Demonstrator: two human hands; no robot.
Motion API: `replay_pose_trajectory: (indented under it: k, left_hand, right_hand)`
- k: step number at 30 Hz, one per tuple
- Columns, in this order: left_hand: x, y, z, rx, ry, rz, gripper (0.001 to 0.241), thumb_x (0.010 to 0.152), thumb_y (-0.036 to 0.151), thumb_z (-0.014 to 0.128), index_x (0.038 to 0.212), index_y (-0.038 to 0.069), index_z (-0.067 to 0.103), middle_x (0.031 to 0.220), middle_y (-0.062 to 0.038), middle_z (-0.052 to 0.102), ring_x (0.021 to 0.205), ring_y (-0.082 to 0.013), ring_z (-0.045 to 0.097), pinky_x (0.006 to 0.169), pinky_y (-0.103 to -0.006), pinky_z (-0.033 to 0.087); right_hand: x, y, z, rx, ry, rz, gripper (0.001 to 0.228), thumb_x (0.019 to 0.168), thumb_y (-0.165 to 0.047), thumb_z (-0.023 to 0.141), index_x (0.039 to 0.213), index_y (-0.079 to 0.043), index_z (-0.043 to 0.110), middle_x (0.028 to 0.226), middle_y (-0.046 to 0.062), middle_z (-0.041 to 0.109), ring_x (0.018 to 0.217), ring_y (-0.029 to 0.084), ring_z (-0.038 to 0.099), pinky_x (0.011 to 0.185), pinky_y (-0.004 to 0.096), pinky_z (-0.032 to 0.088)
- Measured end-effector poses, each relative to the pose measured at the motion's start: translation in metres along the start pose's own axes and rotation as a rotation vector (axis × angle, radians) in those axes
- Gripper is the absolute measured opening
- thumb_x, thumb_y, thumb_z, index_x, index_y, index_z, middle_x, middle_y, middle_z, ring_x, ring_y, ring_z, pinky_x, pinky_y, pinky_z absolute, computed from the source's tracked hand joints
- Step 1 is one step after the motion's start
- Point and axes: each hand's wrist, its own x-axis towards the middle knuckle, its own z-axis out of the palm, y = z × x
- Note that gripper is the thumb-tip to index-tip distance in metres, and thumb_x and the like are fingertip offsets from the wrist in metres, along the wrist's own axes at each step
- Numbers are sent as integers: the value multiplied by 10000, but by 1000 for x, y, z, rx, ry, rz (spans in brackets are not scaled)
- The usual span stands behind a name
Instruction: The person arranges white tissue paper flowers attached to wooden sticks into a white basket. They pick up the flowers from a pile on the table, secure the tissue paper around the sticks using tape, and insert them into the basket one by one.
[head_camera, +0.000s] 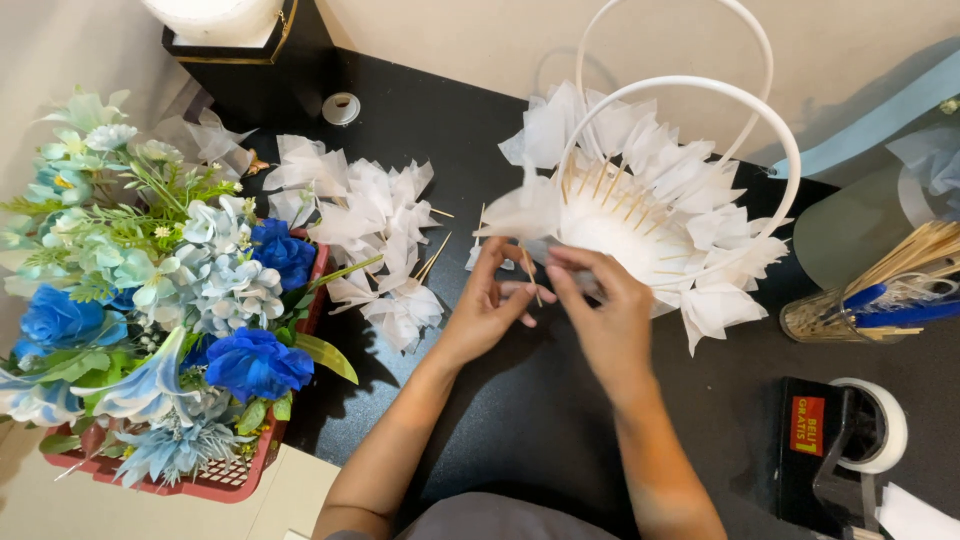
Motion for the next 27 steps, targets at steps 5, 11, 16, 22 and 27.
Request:
replay_pose_trajectory:
  k: [5,11,16,22,27]
  left_hand:
    - [-6,-15,5,52,1,-14,617,804,-85,483,1342,94,238,1010,-102,397,764,-269,628,497,-304,578]
    - [-9,-5,18,96,28,-56,559,790,-81,489,1308,26,308,1028,-118,419,768,-244,626,530,-297,579]
    - [-5,14,24,226,135,64,290,795,-5,565,1083,17,543,967,-86,504,846,-222,624,661,-306,555]
    - [-1,30,44,293,374,211,167,777,32,648,941,6,639,833,-72,584,798,-155,608,723,-278,516]
    - [1,24,47,296,461,257,107,743,11,678,848,7,661,767,-73,601,767,-134,605,680,-262,517]
  right_hand:
    - [-4,17,27,278,84,183,144,786,-120,665,903,-67,601,786,73,645,732,133,605,674,296,523]
    - [-6,32,34,518,157,275,117,788,-119,669,834,-68,575,675,35,595,634,72,548,552,207,503]
    - [-8,41,36,487,223,205,134,771,-148,694,796,-80,581,656,23,598,616,56,524,565,189,460]
    - [-9,30,41,512,313,169,116,779,-85,682,829,-47,584,706,18,591,696,53,528,657,218,468]
    - [-13,31,38,310,344,86,123,759,-75,711,788,-35,599,693,50,602,724,87,554,691,260,472]
